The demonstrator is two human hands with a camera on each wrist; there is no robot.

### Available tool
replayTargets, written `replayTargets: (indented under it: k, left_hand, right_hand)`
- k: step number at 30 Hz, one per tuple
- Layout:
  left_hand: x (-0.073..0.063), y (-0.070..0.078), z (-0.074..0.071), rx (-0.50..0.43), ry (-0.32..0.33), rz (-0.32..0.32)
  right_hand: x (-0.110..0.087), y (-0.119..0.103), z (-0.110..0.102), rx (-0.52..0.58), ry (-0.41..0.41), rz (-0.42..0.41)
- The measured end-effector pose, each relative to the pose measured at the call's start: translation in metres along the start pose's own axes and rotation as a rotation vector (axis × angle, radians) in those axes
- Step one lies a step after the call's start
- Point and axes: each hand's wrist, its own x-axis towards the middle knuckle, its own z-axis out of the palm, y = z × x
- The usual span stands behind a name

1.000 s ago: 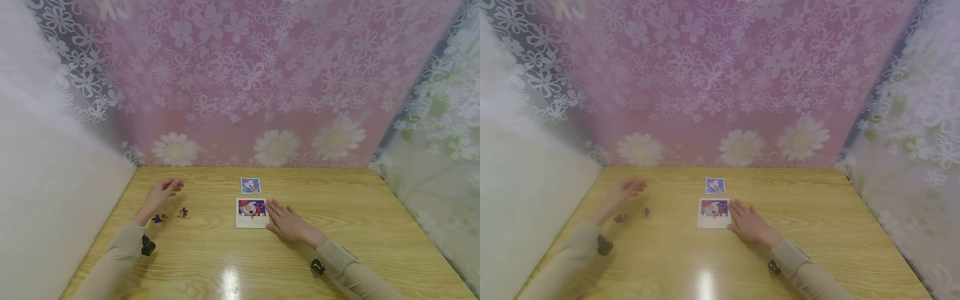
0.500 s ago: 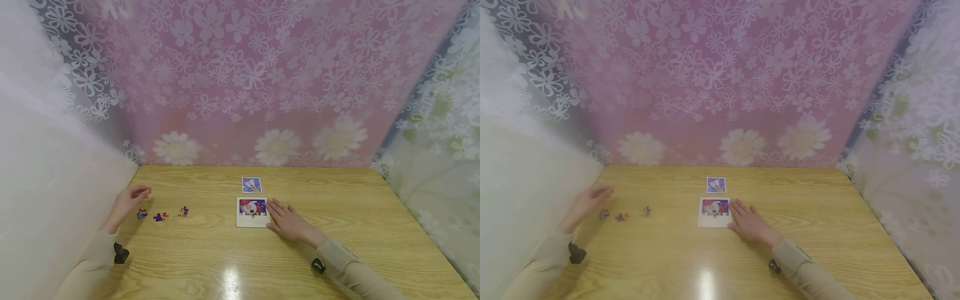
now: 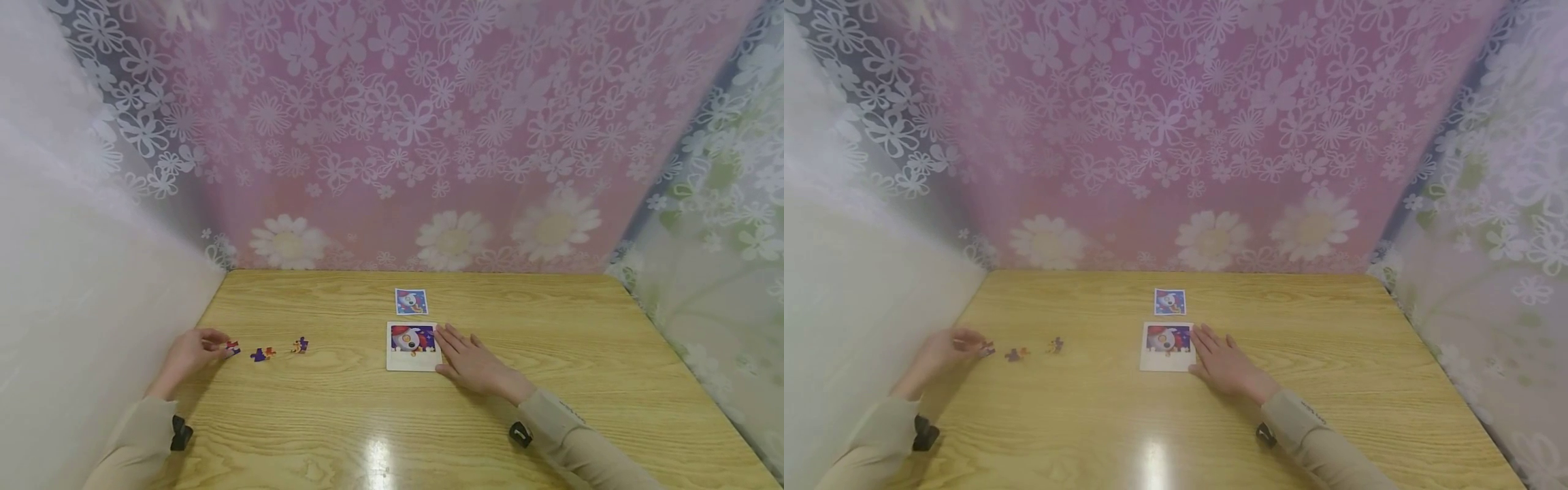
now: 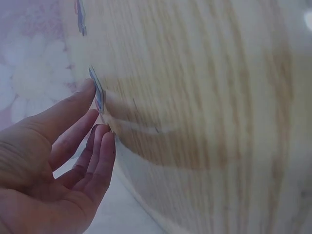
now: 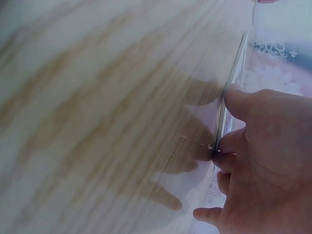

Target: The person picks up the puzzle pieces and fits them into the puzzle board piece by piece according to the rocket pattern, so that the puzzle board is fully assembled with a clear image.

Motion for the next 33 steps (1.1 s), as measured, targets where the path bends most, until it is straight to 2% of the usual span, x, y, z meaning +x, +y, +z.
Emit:
replayTargets:
  k: [5,12,14,19,23,26,29,33]
  left_hand:
    - [0.001,-0.004,0.002,0.026,0.005,0.016]
    - [0.007,-0.012,0.007,-0.067,0.054,0.052]
    - [0.009,-0.013,0.007,-0.086,0.070,0.042]
    - [0.014,-0.009,0.005,-0.198,0.080,0.005]
    - [0.016,0.001,0.004,-0.262,0.067,0.013]
    - [0.017,0.012,0.004,-0.283,0.047,0.048]
    - [0.018,0.025,0.007,-0.324,0.024,0.066]
    - [0.022,0.042,0.014,-0.378,-0.005,0.059]
  right_hand:
    - [0.000,-0.001,0.000,0.012,0.002,0.006]
    - [0.001,0.002,0.002,0.010,0.013,-0.013]
    - [0.001,0.001,0.001,0.021,0.009,-0.012]
    - [0.000,-0.001,-0.001,0.021,-0.010,0.005]
    - [0.001,0.000,0.000,0.011,-0.003,-0.001]
    - [0.001,0.002,0.003,0.007,0.001,0.000]
    - [0.002,0.005,0.006,-0.012,-0.001,0.006]
    - [0.001,0.003,0.004,-0.010,0.011,-0.001]
